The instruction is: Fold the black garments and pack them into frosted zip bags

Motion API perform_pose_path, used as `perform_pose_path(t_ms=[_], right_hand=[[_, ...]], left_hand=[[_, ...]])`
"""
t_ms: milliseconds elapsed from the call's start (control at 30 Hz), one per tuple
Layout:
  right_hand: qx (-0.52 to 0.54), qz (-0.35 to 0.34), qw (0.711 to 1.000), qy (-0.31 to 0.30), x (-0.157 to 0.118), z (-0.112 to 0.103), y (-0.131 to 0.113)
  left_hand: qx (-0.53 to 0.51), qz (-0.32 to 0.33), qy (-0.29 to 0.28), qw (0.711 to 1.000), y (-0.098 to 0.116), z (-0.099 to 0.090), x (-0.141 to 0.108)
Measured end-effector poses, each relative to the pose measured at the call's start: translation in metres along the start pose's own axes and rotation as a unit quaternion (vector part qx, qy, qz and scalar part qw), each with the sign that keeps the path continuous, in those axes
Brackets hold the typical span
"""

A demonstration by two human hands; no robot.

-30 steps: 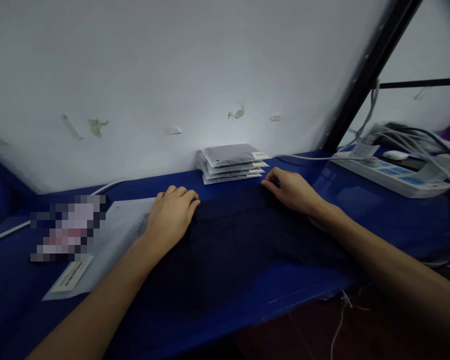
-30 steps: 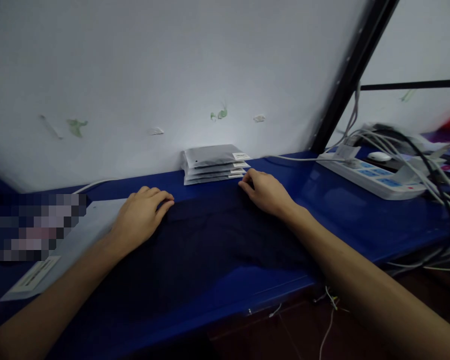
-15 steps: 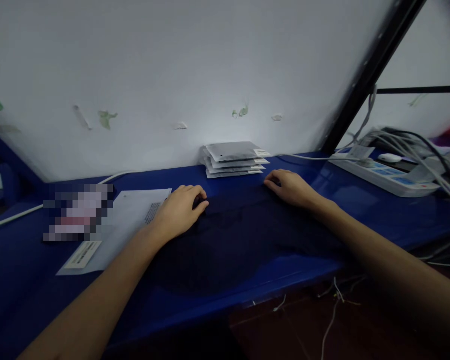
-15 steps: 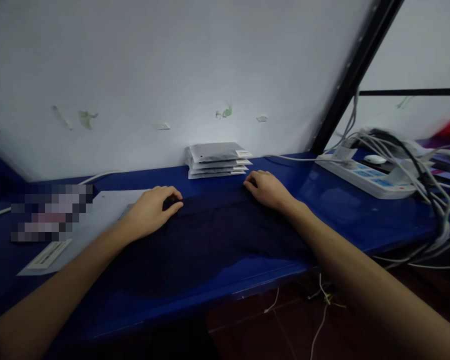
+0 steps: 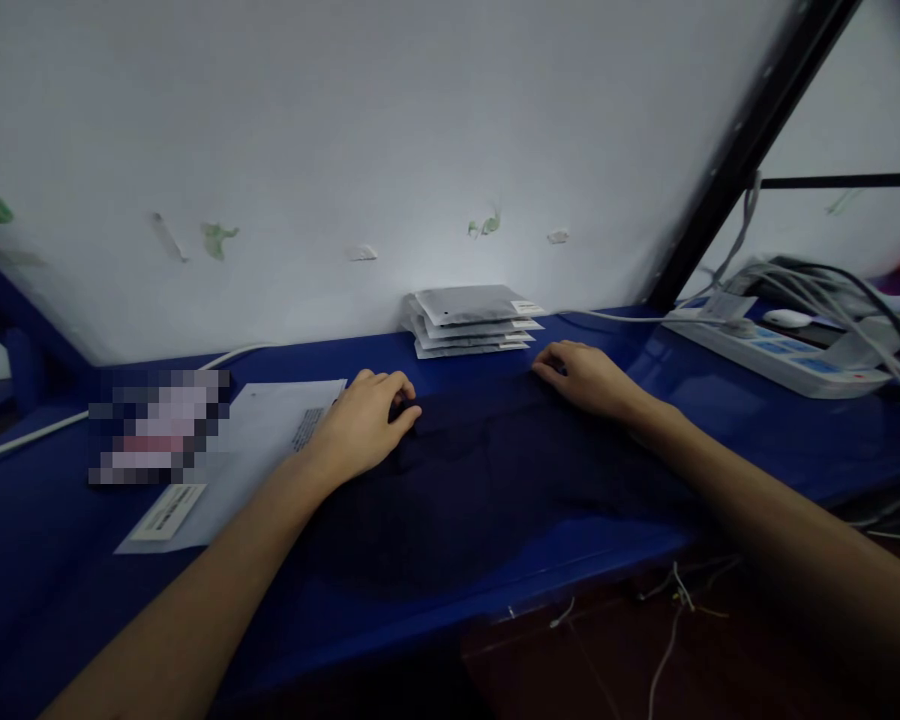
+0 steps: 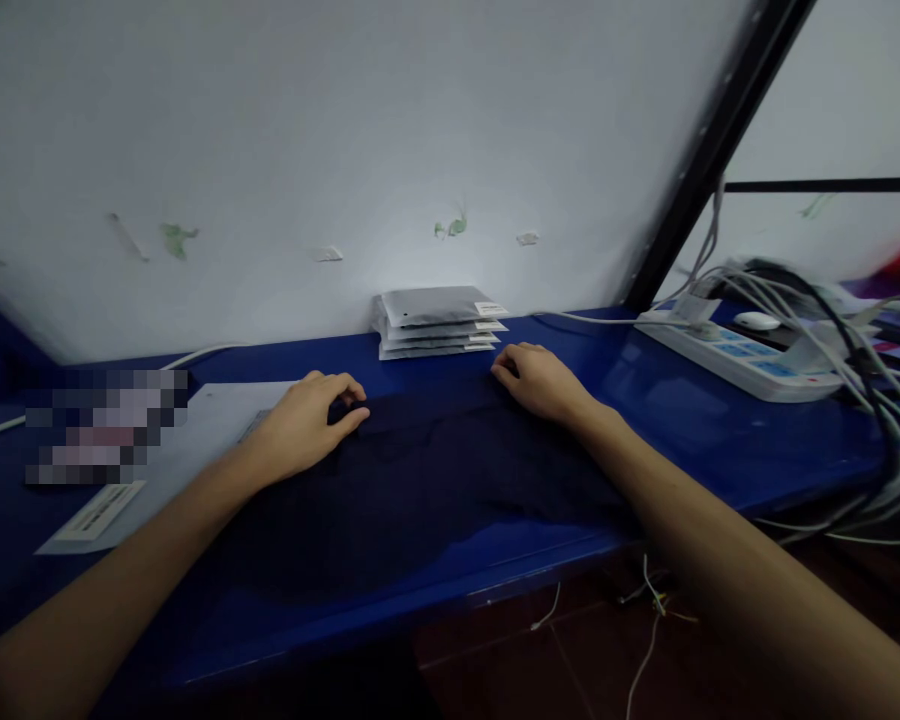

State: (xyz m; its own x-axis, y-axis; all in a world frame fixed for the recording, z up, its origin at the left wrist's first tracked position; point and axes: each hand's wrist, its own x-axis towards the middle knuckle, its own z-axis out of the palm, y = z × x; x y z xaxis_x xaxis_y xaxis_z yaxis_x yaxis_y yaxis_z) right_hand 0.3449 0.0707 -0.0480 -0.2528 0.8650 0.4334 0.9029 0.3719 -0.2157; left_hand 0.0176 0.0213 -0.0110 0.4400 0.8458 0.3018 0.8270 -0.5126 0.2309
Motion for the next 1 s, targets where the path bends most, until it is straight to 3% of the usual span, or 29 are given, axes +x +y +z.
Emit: perform_pose_path(t_ms=[233,367,500,567,700,800,1000], right_hand=[[0.006,-0.01,1.0,0.001,0.001,0.003,0.001],[0.03,-0.006,0.999,0.029,-0.003,-0.006,-0.004],[0.059,-0.018,0.992,0.114,-0.036,-0.038,-0.018],[0.075,-0.038,0.993,0.08,-0.064,-0.058,-0.026],[0.068,-0.116,0.99,-0.052,-0.114,-0.084,-0.036],[0.041,-0.137,0.986,-0.085,-0.133,-0.087,-0.036],[0.027,-0.192,0.981,-0.002,-0.148,-0.078,-0.032]], left_hand=[[0.021,0.007,-0.009,1.0,-0.001,0.0,0.001],[0.078,0.065,0.023,0.995,0.009,-0.02,-0.007],[0.059,0.134,0.067,0.987,0.02,-0.047,-0.05],[0.053,0.175,0.053,0.982,0.022,-0.055,-0.081],[0.085,0.202,0.013,0.976,0.016,-0.056,-0.13],[0.098,0.223,0.012,0.97,0.011,-0.052,-0.141],[0.057,0.193,0.025,0.979,0.011,-0.05,-0.138]])
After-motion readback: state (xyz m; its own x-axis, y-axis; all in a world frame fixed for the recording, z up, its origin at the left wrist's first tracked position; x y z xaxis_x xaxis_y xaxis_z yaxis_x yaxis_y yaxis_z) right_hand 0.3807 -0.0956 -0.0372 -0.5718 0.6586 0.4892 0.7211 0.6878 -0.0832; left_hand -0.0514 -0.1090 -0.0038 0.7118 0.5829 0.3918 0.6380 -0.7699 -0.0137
